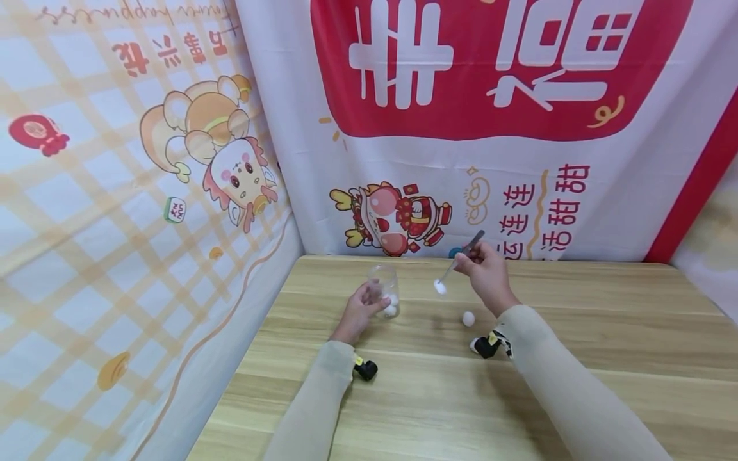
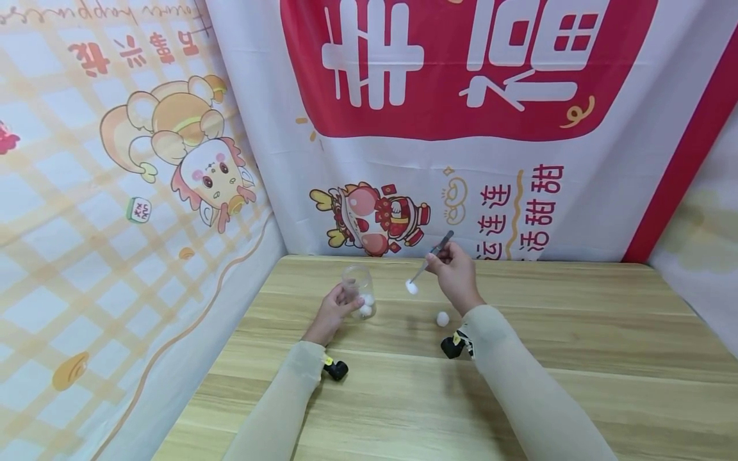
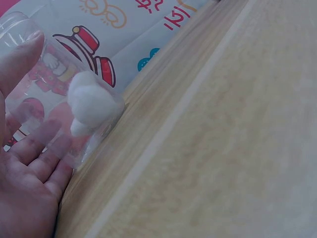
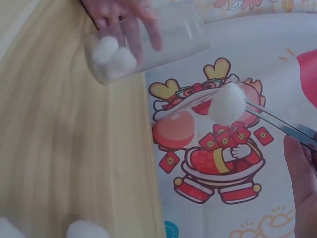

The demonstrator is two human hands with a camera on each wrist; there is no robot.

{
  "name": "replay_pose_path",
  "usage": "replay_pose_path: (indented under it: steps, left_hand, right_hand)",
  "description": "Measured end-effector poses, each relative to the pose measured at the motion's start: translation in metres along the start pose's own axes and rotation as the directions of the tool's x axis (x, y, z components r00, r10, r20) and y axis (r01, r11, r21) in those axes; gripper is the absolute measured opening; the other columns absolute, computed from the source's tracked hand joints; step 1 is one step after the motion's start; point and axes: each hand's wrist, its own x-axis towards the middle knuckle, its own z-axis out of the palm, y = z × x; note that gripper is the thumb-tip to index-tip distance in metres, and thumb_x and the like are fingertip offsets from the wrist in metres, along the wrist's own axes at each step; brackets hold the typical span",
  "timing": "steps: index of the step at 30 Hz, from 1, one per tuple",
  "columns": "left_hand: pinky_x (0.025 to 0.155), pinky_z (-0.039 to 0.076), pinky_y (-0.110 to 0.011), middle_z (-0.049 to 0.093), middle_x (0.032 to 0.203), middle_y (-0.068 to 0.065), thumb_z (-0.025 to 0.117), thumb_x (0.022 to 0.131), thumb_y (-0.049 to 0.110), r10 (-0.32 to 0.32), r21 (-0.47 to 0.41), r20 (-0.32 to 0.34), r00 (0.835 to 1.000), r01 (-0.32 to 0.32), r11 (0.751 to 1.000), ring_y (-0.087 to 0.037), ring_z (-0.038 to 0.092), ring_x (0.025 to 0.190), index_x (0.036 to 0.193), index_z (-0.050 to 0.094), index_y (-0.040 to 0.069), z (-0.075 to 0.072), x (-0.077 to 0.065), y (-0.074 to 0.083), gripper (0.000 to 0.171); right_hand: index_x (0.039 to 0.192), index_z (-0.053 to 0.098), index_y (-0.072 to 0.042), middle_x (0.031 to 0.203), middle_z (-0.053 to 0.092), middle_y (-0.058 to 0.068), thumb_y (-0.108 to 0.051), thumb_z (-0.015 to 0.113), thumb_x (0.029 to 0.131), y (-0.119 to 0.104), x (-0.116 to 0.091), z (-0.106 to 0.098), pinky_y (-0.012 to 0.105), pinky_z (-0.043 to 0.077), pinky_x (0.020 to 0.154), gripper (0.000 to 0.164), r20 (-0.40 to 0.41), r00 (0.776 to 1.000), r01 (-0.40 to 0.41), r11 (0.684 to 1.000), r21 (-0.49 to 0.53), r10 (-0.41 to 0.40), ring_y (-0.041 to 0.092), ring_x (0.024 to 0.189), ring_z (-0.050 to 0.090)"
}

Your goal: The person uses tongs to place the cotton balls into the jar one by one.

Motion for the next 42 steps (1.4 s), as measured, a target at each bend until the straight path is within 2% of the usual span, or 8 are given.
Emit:
replay_pose_path:
  steps: [7, 14, 22, 30, 35, 39, 42]
  left_hand:
    - [0.107, 0.037, -0.041, 0.055, 0.137, -0.004, 0.081, 0.08, 0.033, 0.002, -0.014, 0.007, 1.0, -0.002, 1.0, -0.023, 0.048, 0.127, 0.145, 0.045, 0.013, 0.0, 0.0, -0.002, 0.077]
    - [0.108, 0.036, -0.042, 0.052, 0.14, -0.009, 0.079, 0.083, 0.026, -0.003, -0.035, 0.022, 1.0, 0.004, 0.999, -0.026, 0.046, 0.129, 0.147, 0.043, 0.013, -0.001, 0.001, -0.001, 0.074]
    - [0.106, 0.039, -0.041, 0.056, 0.135, -0.007, 0.08, 0.081, 0.032, 0.01, -0.017, 0.007, 1.0, -0.01, 1.0, -0.023, 0.05, 0.125, 0.143, 0.047, 0.014, -0.001, 0.0, 0.001, 0.073]
    - [0.106, 0.04, -0.04, 0.057, 0.132, -0.003, 0.081, 0.079, 0.033, 0.003, -0.005, -0.003, 1.0, -0.003, 1.0, -0.023, 0.05, 0.125, 0.143, 0.048, 0.015, 0.0, 0.001, 0.0, 0.074]
    - [0.108, 0.037, -0.041, 0.054, 0.138, -0.005, 0.08, 0.081, 0.031, -0.007, -0.004, 0.003, 1.0, 0.007, 1.0, -0.024, 0.047, 0.128, 0.145, 0.044, 0.013, 0.001, 0.0, 0.001, 0.076]
    - [0.108, 0.037, -0.041, 0.051, 0.142, -0.008, 0.079, 0.083, 0.025, -0.024, -0.021, 0.027, 0.999, 0.025, 0.999, -0.025, 0.046, 0.129, 0.146, 0.042, 0.012, -0.001, -0.003, 0.009, 0.074]
    - [0.107, 0.037, -0.042, 0.051, 0.141, -0.008, 0.079, 0.083, 0.025, -0.019, -0.028, 0.026, 0.999, 0.02, 0.999, -0.025, 0.048, 0.128, 0.146, 0.043, 0.013, -0.001, -0.003, 0.009, 0.074]
  right_hand:
    - [0.119, 0.055, -0.002, 0.106, 0.058, 0.015, -0.005, 0.065, 0.093, -0.013, 0.007, 0.008, 0.027, 0.056, 0.081, 0.028, -0.001, 1.0, 0.0, 1.0, -0.008, 0.0, 0.026, 0.096, 0.061]
    - [0.118, 0.055, -0.003, 0.106, 0.057, 0.015, -0.005, 0.064, 0.093, -0.023, 0.013, 0.017, 0.028, 0.056, 0.081, 0.026, 0.008, 1.0, 0.013, 1.0, 0.011, -0.014, 0.031, 0.1, 0.06]
    - [0.115, 0.057, -0.005, 0.103, 0.057, 0.013, -0.007, 0.066, 0.093, -0.03, 0.017, 0.025, 0.028, 0.056, 0.08, 0.024, 0.0, 1.0, 0.025, 1.0, 0.001, -0.025, 0.024, 0.094, 0.059]
    - [0.108, 0.057, -0.004, 0.101, 0.058, 0.012, -0.011, 0.067, 0.092, -0.032, 0.019, 0.031, 0.031, 0.057, 0.079, 0.02, -0.009, 1.0, 0.023, 1.0, -0.012, -0.023, 0.023, 0.091, 0.058]
    - [0.11, 0.055, 0.001, 0.102, 0.058, 0.014, -0.011, 0.067, 0.092, -0.035, 0.021, 0.037, 0.03, 0.057, 0.08, 0.025, 0.005, 1.0, 0.03, 0.999, 0.023, -0.03, 0.025, 0.094, 0.06]
    - [0.111, 0.054, 0.0, 0.103, 0.057, 0.015, -0.01, 0.067, 0.092, -0.038, 0.023, 0.042, 0.028, 0.056, 0.08, 0.025, 0.018, 0.999, 0.032, 0.998, 0.055, -0.033, 0.027, 0.097, 0.061]
    - [0.112, 0.054, -0.001, 0.104, 0.057, 0.015, -0.008, 0.066, 0.092, -0.039, 0.024, 0.045, 0.027, 0.056, 0.08, 0.025, 0.023, 0.999, 0.037, 0.997, 0.062, -0.039, 0.027, 0.097, 0.061]
